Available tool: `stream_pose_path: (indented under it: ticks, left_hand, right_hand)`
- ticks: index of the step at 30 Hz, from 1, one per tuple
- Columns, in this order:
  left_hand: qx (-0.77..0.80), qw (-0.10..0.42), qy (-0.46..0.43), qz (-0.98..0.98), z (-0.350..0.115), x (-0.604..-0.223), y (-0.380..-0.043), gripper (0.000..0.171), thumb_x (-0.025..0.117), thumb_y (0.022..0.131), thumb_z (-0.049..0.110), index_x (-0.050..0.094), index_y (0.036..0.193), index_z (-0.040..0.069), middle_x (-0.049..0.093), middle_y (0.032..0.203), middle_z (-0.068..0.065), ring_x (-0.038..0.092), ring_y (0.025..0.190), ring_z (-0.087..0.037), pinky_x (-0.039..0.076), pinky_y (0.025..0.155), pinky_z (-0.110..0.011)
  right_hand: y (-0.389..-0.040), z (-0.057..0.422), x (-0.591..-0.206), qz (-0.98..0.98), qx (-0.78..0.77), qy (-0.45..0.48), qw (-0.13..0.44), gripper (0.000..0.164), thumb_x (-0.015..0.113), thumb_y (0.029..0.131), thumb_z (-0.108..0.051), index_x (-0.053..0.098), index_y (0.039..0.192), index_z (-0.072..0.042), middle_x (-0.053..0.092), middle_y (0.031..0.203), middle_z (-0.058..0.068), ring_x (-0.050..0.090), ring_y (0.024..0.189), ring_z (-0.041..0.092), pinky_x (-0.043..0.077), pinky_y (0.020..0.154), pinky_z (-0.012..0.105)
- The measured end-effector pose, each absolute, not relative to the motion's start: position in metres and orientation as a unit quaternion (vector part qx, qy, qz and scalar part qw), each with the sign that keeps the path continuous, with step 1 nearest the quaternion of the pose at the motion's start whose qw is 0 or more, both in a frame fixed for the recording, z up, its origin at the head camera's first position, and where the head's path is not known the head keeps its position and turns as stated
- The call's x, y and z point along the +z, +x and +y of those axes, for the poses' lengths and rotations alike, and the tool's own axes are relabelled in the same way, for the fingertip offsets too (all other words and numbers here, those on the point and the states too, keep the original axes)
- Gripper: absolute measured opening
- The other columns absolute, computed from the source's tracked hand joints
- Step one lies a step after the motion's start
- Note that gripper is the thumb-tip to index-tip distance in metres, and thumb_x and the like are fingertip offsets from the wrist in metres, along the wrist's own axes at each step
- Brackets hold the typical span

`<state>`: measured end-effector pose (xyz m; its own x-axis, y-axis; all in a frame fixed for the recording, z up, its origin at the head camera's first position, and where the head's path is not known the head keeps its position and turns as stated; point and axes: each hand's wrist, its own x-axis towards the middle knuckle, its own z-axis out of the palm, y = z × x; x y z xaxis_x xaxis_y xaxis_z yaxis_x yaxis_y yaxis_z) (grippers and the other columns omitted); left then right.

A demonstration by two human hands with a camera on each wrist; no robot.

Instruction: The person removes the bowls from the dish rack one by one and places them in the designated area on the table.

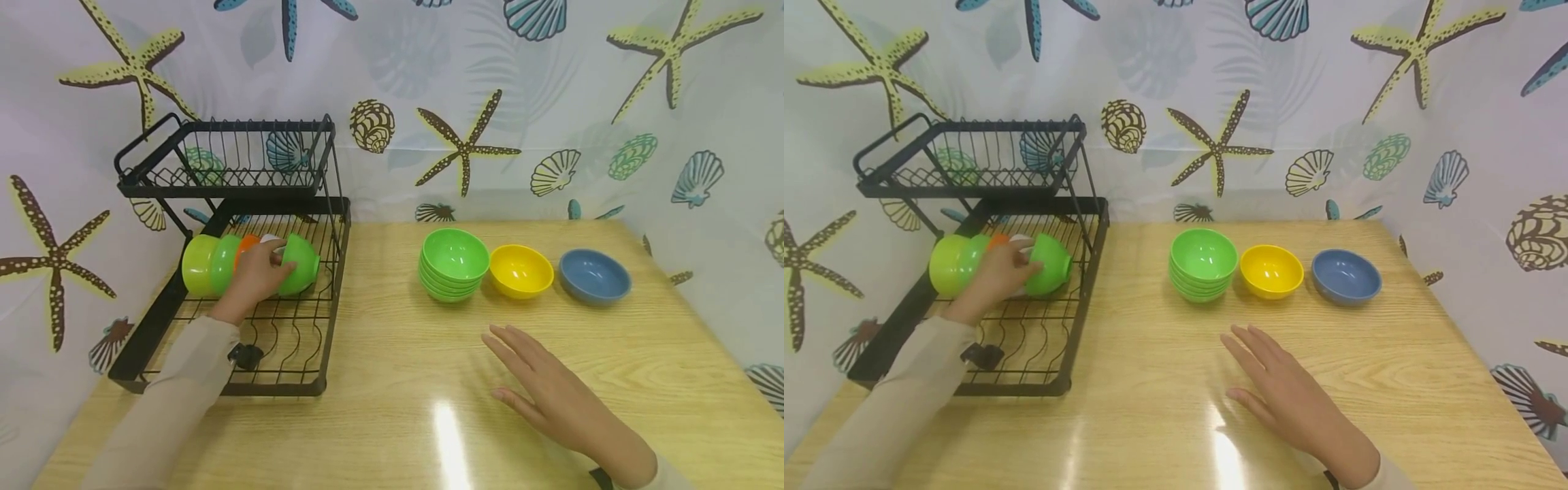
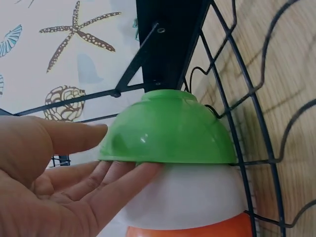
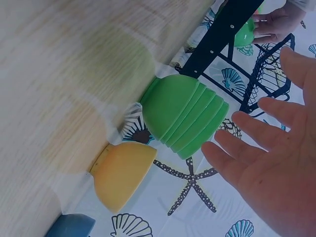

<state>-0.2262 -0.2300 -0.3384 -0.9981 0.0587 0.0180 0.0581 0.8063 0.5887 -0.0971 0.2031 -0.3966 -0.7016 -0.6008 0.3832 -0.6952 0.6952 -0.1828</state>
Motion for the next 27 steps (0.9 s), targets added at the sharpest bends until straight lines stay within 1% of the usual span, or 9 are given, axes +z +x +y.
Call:
stream_pose_path:
  ticks: [3, 6, 9, 13, 15, 17, 21, 24, 27]
  left_hand:
    - [0.322, -0.02, 0.036, 0.946, -0.233, -0.344, -0.228, 0.051, 0.058, 0.094, 0.007, 0.041, 0.138, -0.011, 0.058, 0.115, -0.032, 0.056, 0.107, -0.043, 0.05, 0.086, -0.053]
    - [0.326, -0.039, 0.044, 0.943, -0.236, -0.348, -0.229, 0.048, 0.059, 0.093, 0.003, 0.043, 0.136, -0.012, 0.059, 0.113, -0.033, 0.057, 0.106, -0.044, 0.05, 0.086, -0.054]
    - [0.33, -0.044, 0.045, 0.942, -0.237, -0.35, -0.228, 0.046, 0.058, 0.093, 0.002, 0.044, 0.135, -0.012, 0.059, 0.112, -0.034, 0.057, 0.105, -0.044, 0.051, 0.085, -0.055]
    - [0.331, -0.037, 0.039, 0.942, -0.238, -0.35, -0.231, 0.04, 0.058, 0.094, 0.003, 0.05, 0.129, -0.014, 0.06, 0.111, -0.032, 0.058, 0.103, -0.043, 0.052, 0.084, -0.053]
    - [0.328, -0.035, 0.035, 0.943, -0.238, -0.349, -0.232, 0.037, 0.059, 0.094, 0.004, 0.053, 0.125, -0.014, 0.061, 0.11, -0.031, 0.058, 0.102, -0.042, 0.052, 0.084, -0.051]
    - [0.326, -0.032, 0.031, 0.944, -0.238, -0.349, -0.232, 0.036, 0.059, 0.093, 0.004, 0.054, 0.123, -0.015, 0.061, 0.109, -0.031, 0.058, 0.103, -0.041, 0.052, 0.085, -0.051]
    - [0.331, -0.019, 0.024, 0.943, -0.238, -0.345, -0.231, 0.038, 0.058, 0.094, 0.006, 0.051, 0.125, -0.016, 0.059, 0.113, -0.032, 0.056, 0.107, -0.043, 0.05, 0.09, -0.052]
    - [0.342, -0.005, 0.023, 0.939, -0.239, -0.343, -0.229, 0.039, 0.057, 0.096, 0.007, 0.049, 0.128, -0.015, 0.058, 0.115, -0.032, 0.054, 0.11, -0.043, 0.049, 0.092, -0.053]
    - [0.357, 0.006, 0.023, 0.934, -0.24, -0.34, -0.226, 0.039, 0.056, 0.096, 0.008, 0.049, 0.129, -0.012, 0.058, 0.117, -0.031, 0.055, 0.111, -0.043, 0.049, 0.092, -0.052]
  right_hand:
    - [-0.097, 0.203, -0.397, -0.909, 0.157, 0.356, 0.148, 0.072, 0.068, 0.089, -0.032, 0.034, 0.15, -0.017, 0.034, 0.153, 0.005, 0.037, 0.135, 0.033, 0.011, 0.118, 0.02]
    - [-0.096, 0.203, -0.398, -0.91, 0.151, 0.356, 0.149, 0.07, 0.067, 0.089, -0.033, 0.035, 0.149, -0.019, 0.034, 0.153, 0.004, 0.038, 0.135, 0.033, 0.024, 0.117, 0.031]
    - [-0.097, 0.203, -0.398, -0.909, 0.147, 0.36, 0.152, 0.069, 0.068, 0.089, -0.033, 0.036, 0.149, -0.02, 0.035, 0.152, 0.005, 0.039, 0.134, 0.034, 0.034, 0.111, 0.041]
    - [-0.097, 0.202, -0.397, -0.909, 0.145, 0.36, 0.152, 0.068, 0.068, 0.089, -0.032, 0.037, 0.148, -0.02, 0.035, 0.151, 0.006, 0.039, 0.133, 0.034, 0.038, 0.106, 0.048]
    - [-0.097, 0.203, -0.398, -0.91, 0.144, 0.358, 0.15, 0.069, 0.068, 0.089, -0.032, 0.036, 0.149, -0.019, 0.036, 0.151, 0.006, 0.039, 0.134, 0.034, 0.038, 0.106, 0.047]
    - [-0.097, 0.203, -0.398, -0.913, 0.142, 0.354, 0.146, 0.07, 0.068, 0.089, -0.033, 0.035, 0.149, -0.018, 0.035, 0.152, 0.006, 0.038, 0.134, 0.033, 0.035, 0.11, 0.043]
    - [-0.097, 0.203, -0.399, -0.916, 0.141, 0.349, 0.14, 0.072, 0.068, 0.089, -0.033, 0.034, 0.149, -0.014, 0.035, 0.152, 0.006, 0.037, 0.135, 0.032, 0.023, 0.117, 0.03]
    - [-0.097, 0.203, -0.399, -0.914, 0.144, 0.35, 0.143, 0.072, 0.068, 0.089, -0.032, 0.034, 0.149, -0.012, 0.035, 0.152, 0.006, 0.038, 0.134, 0.033, 0.014, 0.118, 0.022]
    - [-0.097, 0.202, -0.399, -0.911, 0.148, 0.355, 0.148, 0.072, 0.068, 0.089, -0.031, 0.035, 0.149, -0.012, 0.036, 0.151, 0.007, 0.039, 0.133, 0.035, 0.007, 0.117, 0.018]
